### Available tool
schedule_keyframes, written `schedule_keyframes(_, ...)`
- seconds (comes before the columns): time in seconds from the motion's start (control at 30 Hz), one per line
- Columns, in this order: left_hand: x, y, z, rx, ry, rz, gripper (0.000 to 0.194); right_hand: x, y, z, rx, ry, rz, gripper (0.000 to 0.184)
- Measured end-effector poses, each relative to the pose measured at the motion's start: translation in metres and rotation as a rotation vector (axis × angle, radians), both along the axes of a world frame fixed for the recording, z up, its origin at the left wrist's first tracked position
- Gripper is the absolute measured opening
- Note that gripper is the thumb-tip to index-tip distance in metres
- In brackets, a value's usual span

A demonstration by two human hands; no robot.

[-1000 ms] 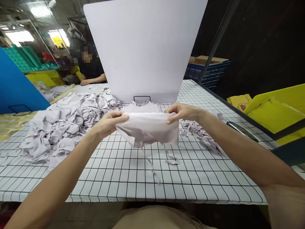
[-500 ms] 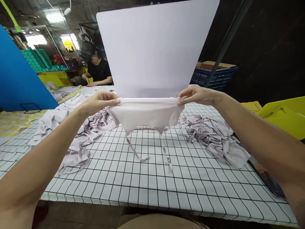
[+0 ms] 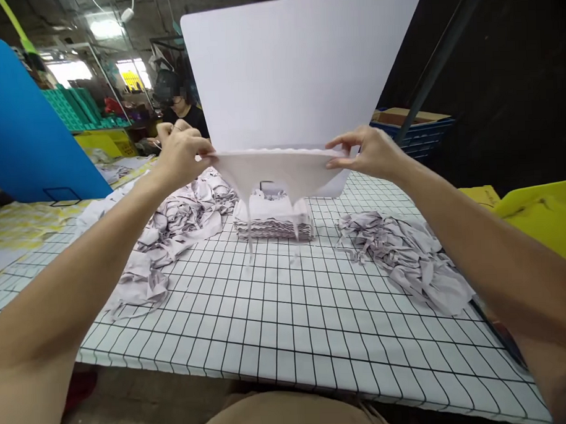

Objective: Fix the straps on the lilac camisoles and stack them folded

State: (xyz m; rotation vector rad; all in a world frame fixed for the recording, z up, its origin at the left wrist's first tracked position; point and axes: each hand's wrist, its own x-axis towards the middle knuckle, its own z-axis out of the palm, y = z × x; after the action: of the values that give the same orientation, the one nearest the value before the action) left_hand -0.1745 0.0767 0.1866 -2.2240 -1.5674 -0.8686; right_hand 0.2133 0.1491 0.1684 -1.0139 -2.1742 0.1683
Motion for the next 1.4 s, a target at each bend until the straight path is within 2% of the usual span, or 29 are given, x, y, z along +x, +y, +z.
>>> schedule_keyframes(0.07, 0.003, -0.02, -0.009, 0.048, 0.004, 0.01, 0.03, 0.0, -0.024, -0.012, 0.144, -0.002, -0.034, 0.022)
schedule_keyframes(0.13, 0.002, -0.043, -0.037, 0.063, -0.044, -0.011, 0.023, 0.001, -0.056, -0.037, 0.207, -0.022, -0.019, 0.017)
schedule_keyframes(0.17, 0.001, -0.055, -0.058, 0.052, -0.073, -0.047, 0.018, 0.001, -0.073, -0.054, 0.211, -0.047, -0.001, 0.016)
schedule_keyframes(0.23, 0.001, -0.082, -0.11, -0.057, -0.106, -0.151, 0.011, 0.003, -0.106, -0.096, 0.203, -0.11, 0.027, 0.017)
schedule_keyframes(0.33, 0.005, -0.13, -0.189, -0.212, -0.1, -0.26, 0.015, 0.013, -0.152, -0.159, 0.111, -0.249, 0.129, 0.02)
schedule_keyframes(0.4, 0.007, -0.164, -0.223, -0.36, -0.069, -0.336, 0.022, 0.023, -0.18, -0.188, -0.009, -0.374, 0.266, 0.023)
schedule_keyframes(0.43, 0.007, -0.179, -0.232, -0.454, -0.047, -0.374, 0.022, 0.029, -0.191, -0.196, -0.082, -0.427, 0.332, 0.02)
schedule_keyframes(0.5, 0.004, -0.199, -0.235, -0.632, -0.057, -0.424, 0.015, 0.035, -0.205, -0.201, -0.214, -0.478, 0.406, 0.018)
schedule_keyframes(0.53, 0.002, -0.202, -0.233, -0.706, -0.094, -0.426, 0.025, 0.035, -0.206, -0.2, -0.257, -0.468, 0.403, 0.024)
schedule_keyframes(0.6, 0.0, -0.193, -0.225, -0.786, -0.219, -0.37, 0.044, 0.026, -0.195, -0.194, -0.288, -0.394, 0.354, 0.034)
schedule_keyframes(0.67, 0.004, -0.168, -0.223, -0.763, -0.348, -0.243, 0.039, 0.003, -0.169, -0.19, -0.285, -0.298, 0.31, 0.031)
schedule_keyframes(0.77, 0.021, -0.112, -0.236, -0.655, -0.454, -0.017, 0.028, -0.052, -0.12, -0.192, -0.293, -0.214, 0.29, 0.022)
schedule_keyframes(0.83, 0.036, -0.078, -0.248, -0.617, -0.499, 0.136, 0.025, -0.094, -0.092, -0.197, -0.287, -0.263, 0.271, 0.022)
schedule_keyframes(0.9, 0.047, -0.054, -0.258, -0.662, -0.55, 0.192, 0.027, -0.132, -0.073, -0.204, -0.287, -0.404, 0.214, 0.025)
schedule_keyframes(1.0, 0.055, -0.041, -0.265, -0.701, -0.587, 0.18, 0.025, -0.173, -0.057, -0.215, -0.309, -0.501, 0.096, 0.024)
schedule_keyframes(1.1, 0.05, -0.042, -0.267, -0.7, -0.621, 0.162, 0.023, -0.193, -0.047, -0.226, -0.357, -0.472, 0.038, 0.022)
schedule_keyframes(1.2, 0.041, -0.044, -0.267, -0.725, -0.695, 0.139, 0.02, -0.2, -0.04, -0.232, -0.433, -0.412, 0.036, 0.015)
schedule_keyframes(1.33, 0.037, -0.041, -0.269, -0.81, -0.831, 0.084, 0.029, -0.198, -0.037, -0.23, -0.498, -0.271, 0.049, 0.019)
schedule_keyframes(1.4, 0.04, -0.04, -0.27, -0.853, -0.899, 0.065, 0.025, -0.194, -0.038, -0.227, -0.503, -0.21, 0.084, 0.021)
